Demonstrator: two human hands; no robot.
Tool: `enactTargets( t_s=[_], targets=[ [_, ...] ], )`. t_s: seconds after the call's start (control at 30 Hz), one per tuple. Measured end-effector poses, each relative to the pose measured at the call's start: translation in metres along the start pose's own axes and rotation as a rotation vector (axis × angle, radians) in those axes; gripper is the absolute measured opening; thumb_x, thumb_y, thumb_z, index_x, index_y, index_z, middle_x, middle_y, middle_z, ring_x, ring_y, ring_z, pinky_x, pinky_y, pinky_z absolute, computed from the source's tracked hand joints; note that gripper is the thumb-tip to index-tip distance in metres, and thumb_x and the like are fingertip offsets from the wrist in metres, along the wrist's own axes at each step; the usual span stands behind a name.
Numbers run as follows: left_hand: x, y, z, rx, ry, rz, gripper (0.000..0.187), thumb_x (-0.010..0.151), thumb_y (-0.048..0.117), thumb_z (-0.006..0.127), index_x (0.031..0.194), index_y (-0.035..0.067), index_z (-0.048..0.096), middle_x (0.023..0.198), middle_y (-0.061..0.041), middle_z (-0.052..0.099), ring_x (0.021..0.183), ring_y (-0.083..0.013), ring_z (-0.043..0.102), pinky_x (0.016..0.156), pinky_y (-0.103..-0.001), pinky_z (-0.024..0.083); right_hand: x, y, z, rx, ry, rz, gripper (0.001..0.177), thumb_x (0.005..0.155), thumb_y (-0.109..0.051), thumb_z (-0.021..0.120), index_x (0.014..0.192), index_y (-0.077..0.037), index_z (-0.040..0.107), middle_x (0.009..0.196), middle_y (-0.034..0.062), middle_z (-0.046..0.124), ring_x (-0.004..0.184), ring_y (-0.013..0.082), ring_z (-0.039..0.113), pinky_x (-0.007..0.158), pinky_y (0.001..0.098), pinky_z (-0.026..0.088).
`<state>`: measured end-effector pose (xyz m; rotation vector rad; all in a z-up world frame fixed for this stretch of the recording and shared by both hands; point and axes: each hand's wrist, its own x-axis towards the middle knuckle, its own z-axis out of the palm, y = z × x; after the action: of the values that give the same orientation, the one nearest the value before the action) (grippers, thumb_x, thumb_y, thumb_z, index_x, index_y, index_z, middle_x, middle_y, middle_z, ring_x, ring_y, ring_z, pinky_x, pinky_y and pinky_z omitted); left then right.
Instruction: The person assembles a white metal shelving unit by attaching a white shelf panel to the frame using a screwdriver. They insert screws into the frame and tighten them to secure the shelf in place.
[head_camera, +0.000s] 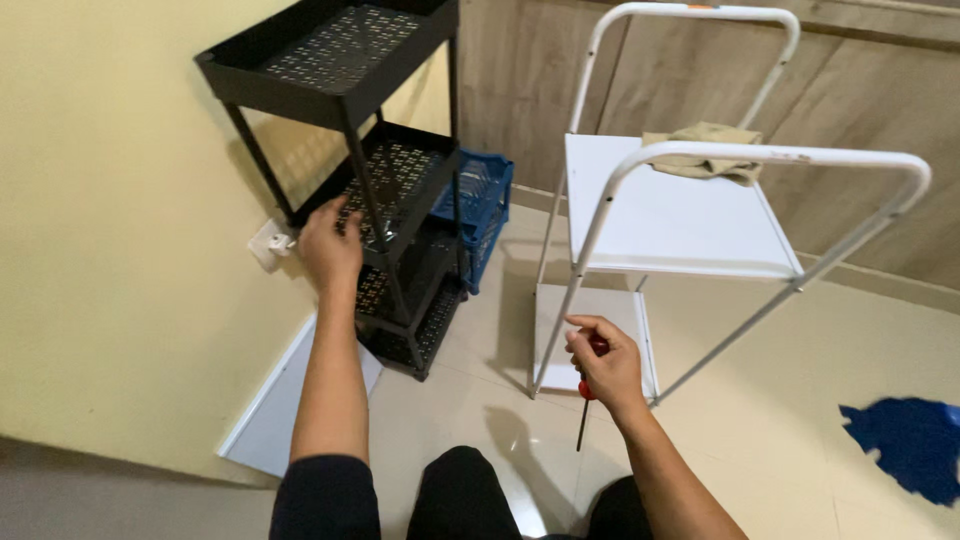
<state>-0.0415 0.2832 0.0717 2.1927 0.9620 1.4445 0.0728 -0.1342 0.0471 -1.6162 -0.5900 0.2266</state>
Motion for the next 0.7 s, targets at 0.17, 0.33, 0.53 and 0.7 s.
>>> enactTargets(
  t_s=[0.17, 0.33, 0.53, 0.7],
  targets=[
    [-0.145, 0.059, 0.031, -0.252, 0.527, 0.075, 0.033, 0.111, 0.017, 0.060, 0.138, 0.000, 0.055, 0.147, -0.016, 0.051, 0.141, -0.0335, 0.049, 0.119, -0.049, 0.042, -0.003, 0.015, -0.074, 0.024, 0.335, -0.009, 0.023, 0.094, -0.009, 0.068, 0.117, -0.003, 0.072, 0.068, 0.0005, 0.060, 0.058, 0.0081, 0.058, 0.052, 0.0243, 0.050],
    [-0.260, 0.130, 0.093, -0.498, -0.225, 0.142, 0.048, 0.098, 0.025, 0.067, 0.139, 0.003, 0.056, 0.141, -0.018, 0.058, 0.134, -0.0367, 0.051, 0.114, -0.048, 0.041, 0.009, 0.047, -0.167, 0.044, 0.591, -0.008, 0.040, 0.096, -0.005, 0.066, 0.135, -0.002, 0.059, 0.089, 0.0053, 0.062, 0.060, 0.0117, 0.061, 0.049, 0.0276, 0.051],
    [-0.288, 0.178, 0.162, -0.425, -0.524, -0.025, 0.057, 0.095, 0.024, 0.069, 0.144, 0.003, 0.049, 0.129, -0.025, 0.060, 0.120, -0.0427, 0.056, 0.097, -0.048, 0.047, 0.056, 0.069, -0.247, -0.151, 0.619, 0.251, 0.069, 0.085, 0.003, 0.061, 0.149, -0.012, 0.039, 0.136, 0.0082, 0.057, 0.055, 0.0171, 0.063, 0.041, 0.0332, 0.049],
    [-0.277, 0.180, 0.168, -0.297, -0.521, -0.093, 0.034, 0.097, 0.020, 0.066, 0.131, 0.016, 0.065, 0.107, -0.015, 0.073, 0.100, -0.0365, 0.068, 0.083, -0.047, 0.053, 0.071, 0.082, -0.249, -0.219, 0.386, 0.335, 0.053, 0.086, 0.000, 0.063, 0.137, -0.011, 0.059, 0.130, 0.0071, 0.070, 0.056, 0.0172, 0.061, 0.043, 0.0335, 0.048]
  ],
)
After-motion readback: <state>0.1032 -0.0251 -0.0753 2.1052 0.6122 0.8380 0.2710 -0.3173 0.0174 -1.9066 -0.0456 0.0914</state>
